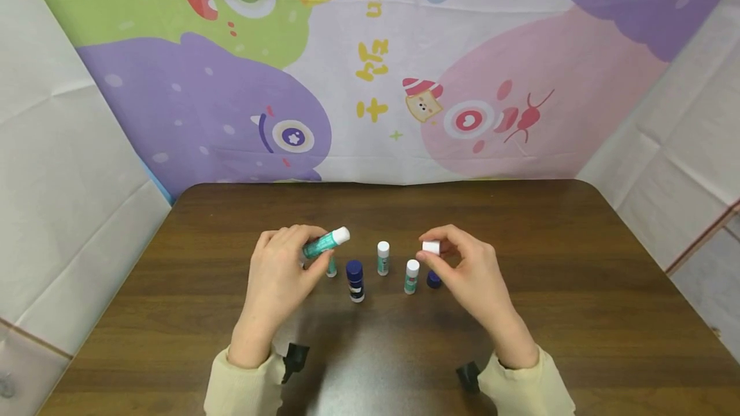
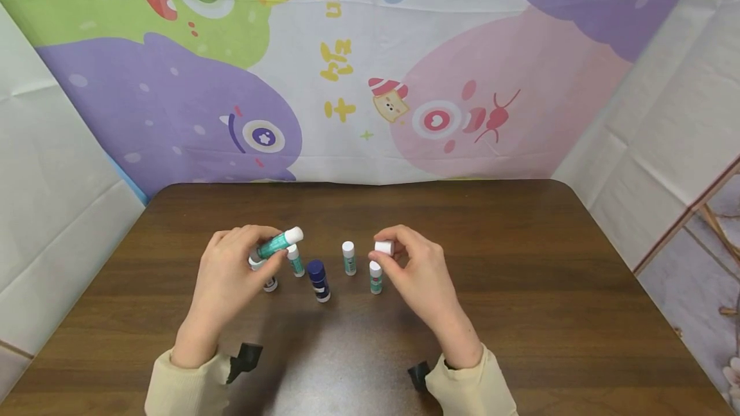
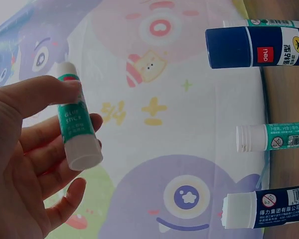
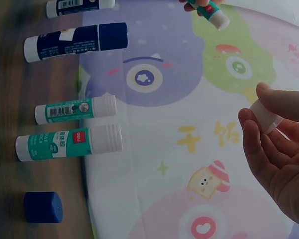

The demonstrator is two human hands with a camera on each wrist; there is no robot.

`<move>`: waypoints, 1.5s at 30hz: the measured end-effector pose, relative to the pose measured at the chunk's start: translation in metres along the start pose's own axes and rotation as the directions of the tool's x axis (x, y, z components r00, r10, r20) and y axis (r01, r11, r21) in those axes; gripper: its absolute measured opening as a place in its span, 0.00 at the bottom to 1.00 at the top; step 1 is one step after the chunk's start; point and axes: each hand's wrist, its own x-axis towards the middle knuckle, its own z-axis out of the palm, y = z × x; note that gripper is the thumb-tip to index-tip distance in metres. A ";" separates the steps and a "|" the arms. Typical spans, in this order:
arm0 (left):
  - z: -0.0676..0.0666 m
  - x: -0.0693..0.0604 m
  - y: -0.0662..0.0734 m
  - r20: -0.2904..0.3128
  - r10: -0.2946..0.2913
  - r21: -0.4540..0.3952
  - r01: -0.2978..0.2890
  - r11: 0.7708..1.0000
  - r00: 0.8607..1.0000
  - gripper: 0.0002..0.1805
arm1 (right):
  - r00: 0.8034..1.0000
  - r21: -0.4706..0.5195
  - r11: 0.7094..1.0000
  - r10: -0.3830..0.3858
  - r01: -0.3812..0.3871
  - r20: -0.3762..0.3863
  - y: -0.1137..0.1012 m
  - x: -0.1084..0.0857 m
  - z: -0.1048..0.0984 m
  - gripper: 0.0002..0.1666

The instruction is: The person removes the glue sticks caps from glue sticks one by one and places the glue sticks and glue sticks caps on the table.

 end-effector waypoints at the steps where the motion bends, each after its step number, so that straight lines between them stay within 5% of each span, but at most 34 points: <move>1: 0.000 0.000 0.000 -0.002 -0.006 -0.001 0.006 1.000 1.000 0.11 | 1.000 -0.002 1.000 0.000 0.000 -0.002 0.000 0.000 0.000 0.12; 18: 0.000 -0.001 0.001 -0.012 -0.095 -0.028 0.095 0.995 0.995 0.13 | 1.000 -0.063 0.998 0.031 -0.031 0.002 0.014 0.003 -0.005 0.13; 31: 0.000 -0.001 0.002 0.057 -0.180 -0.067 0.184 0.981 0.982 0.18 | 0.999 -0.142 0.988 0.054 -0.053 0.003 0.027 0.004 -0.008 0.13; 45: 0.003 -0.002 0.002 0.112 -0.216 -0.025 0.220 0.975 0.970 0.12 | 0.981 -0.224 0.969 0.139 -0.105 0.138 0.040 0.003 -0.010 0.13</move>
